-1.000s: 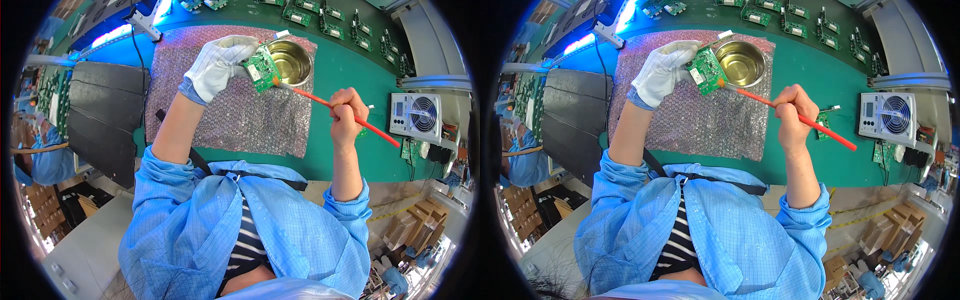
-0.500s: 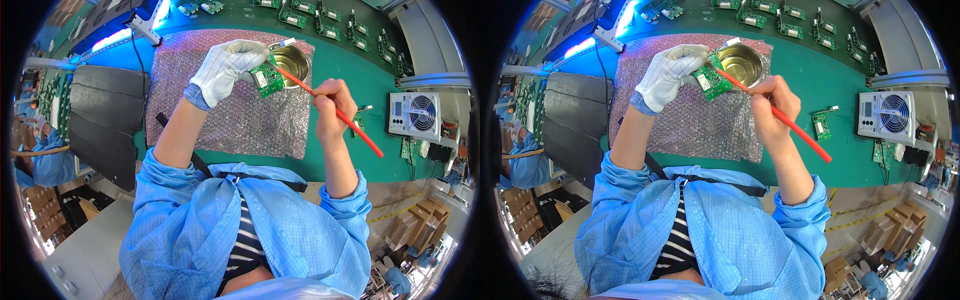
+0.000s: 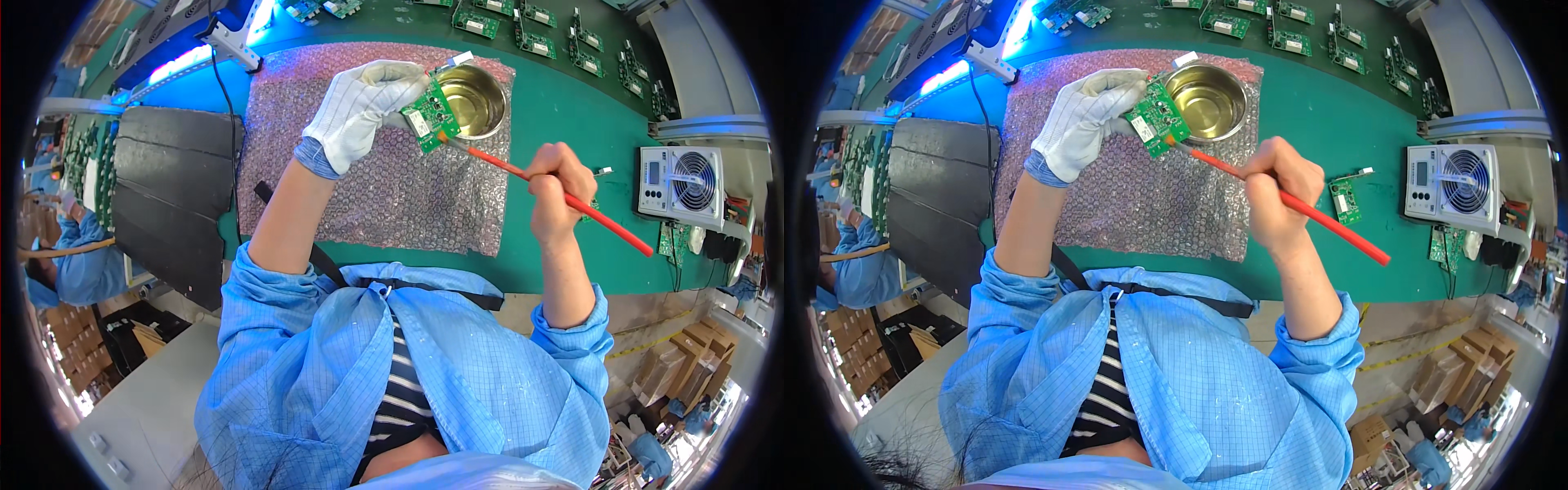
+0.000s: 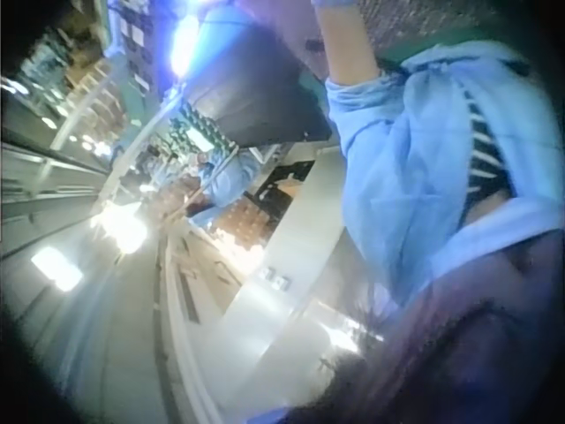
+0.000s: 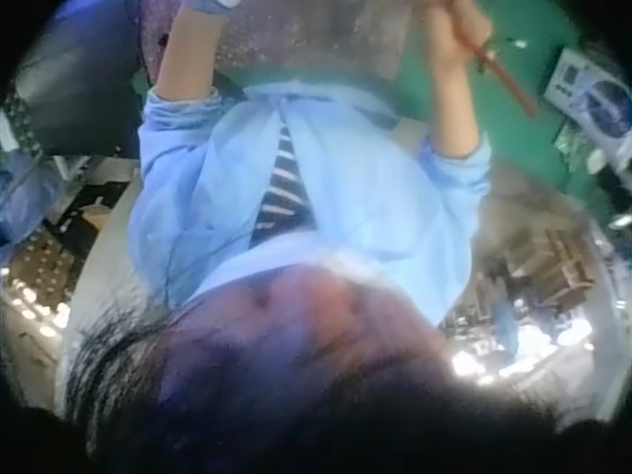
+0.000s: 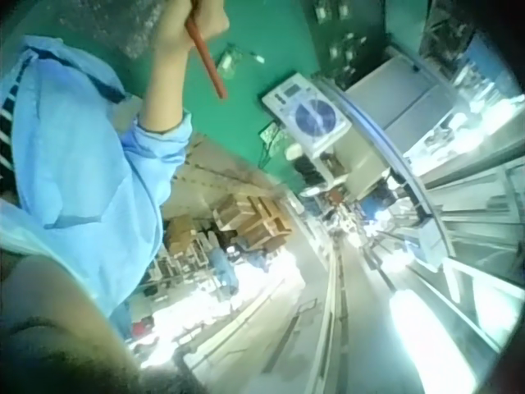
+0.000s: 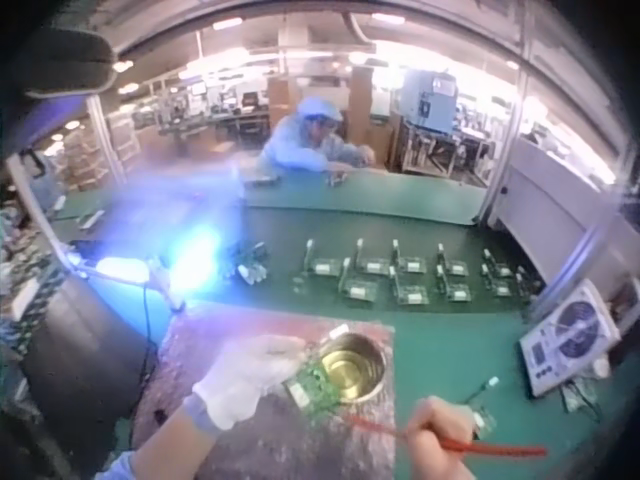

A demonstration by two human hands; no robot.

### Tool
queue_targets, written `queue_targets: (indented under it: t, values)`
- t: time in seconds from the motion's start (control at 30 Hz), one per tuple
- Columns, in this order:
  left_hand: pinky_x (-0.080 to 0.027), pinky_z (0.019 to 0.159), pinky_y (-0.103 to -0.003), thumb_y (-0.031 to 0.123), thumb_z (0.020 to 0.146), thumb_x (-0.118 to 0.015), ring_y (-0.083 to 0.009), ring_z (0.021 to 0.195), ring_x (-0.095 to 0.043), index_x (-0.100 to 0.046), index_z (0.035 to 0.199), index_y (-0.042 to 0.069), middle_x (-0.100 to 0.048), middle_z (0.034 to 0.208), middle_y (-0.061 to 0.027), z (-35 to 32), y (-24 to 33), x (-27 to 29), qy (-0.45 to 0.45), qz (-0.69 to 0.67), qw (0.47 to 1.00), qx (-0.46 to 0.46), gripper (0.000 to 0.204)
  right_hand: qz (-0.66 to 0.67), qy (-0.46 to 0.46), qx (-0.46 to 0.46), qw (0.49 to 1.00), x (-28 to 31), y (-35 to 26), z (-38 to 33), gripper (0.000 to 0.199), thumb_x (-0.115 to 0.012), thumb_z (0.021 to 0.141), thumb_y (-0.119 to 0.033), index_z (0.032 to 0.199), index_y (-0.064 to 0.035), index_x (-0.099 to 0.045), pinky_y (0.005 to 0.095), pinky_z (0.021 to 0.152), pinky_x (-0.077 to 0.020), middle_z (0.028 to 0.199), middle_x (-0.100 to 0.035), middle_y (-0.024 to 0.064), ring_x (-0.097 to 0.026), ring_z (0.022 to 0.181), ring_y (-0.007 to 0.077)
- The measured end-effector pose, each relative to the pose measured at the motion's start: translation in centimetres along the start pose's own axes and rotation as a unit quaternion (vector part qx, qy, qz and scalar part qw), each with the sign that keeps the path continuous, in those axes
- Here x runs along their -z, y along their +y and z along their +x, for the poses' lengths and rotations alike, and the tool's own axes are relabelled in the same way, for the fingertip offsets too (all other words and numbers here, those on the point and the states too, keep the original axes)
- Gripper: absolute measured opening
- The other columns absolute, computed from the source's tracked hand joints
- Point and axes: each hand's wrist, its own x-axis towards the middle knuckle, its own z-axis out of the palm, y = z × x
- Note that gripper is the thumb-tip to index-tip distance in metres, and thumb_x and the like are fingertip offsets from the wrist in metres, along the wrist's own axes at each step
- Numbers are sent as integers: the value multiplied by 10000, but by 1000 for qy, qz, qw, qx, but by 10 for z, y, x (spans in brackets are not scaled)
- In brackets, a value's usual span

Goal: Applying a liquid solution to printed circuit boards using a brush at a manual assembly station.

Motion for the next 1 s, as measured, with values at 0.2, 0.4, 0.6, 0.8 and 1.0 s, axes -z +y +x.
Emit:
queue_targets:
  t: [0.2, 0.4, 0.6, 0.8, 1.0]
  values:
    - [-569, 792, -331, 337, 878, -645, -184, 975, -628, -567, 1165, -42, -627, 1063, -114, 0, 2, 0, -4, -36, 999, 19, 481, 25, 13, -10, 1000, 10, 3, 0, 28, -419, 598, 18, 592, 16, -446, 269, 455, -258, 542, -400, 46, -325, 487, 108]
    - [-563, 785, -338, 354, 856, -669, -176, 941, -630, -578, 1154, -21, -622, 1052, -100, -2, 6, -3, -19, -5, 1000, 15, 488, 92, 107, -51, 989, 11, 14, 8, 31, -397, 608, 12, 604, 13, -428, 258, 459, -231, 555, -386, 41, -290, 494, 102]
    - [-562, 778, -320, 310, 868, -666, -152, 928, -626, -563, 1143, -7, -617, 1042, -93, -3, 2, 3, -9, -24, 1000, 14, 432, 113, 39, -57, 991, 12, 20, 0, 60, -400, 633, 14, 647, 13, -459, 244, 456, -243, 584, -419, 48, -314, 497, 96]
    - [-563, 788, -324, 234, 885, -653, -162, 965, -622, -494, 1176, -20, -607, 1047, -108, 1, -8, 5, 17, -127, 992, -10, 418, 81, 61, -66, 993, 1, 17, -14, 84, -400, 688, 24, 674, 7, -481, 231, 437, -239, 547, -412, 33, -334, 497, 85]
    - [-565, 786, -346, 193, 879, -658, -184, 965, -624, -480, 1179, -26, -607, 1047, -118, 1, -9, 4, 34, -159, 986, -26, 412, 57, 142, -81, 985, -8, 15, -12, 87, -395, 696, 24, 658, 1, -471, 224, 432, -250, 542, -417, 34, -320, 483, 74]
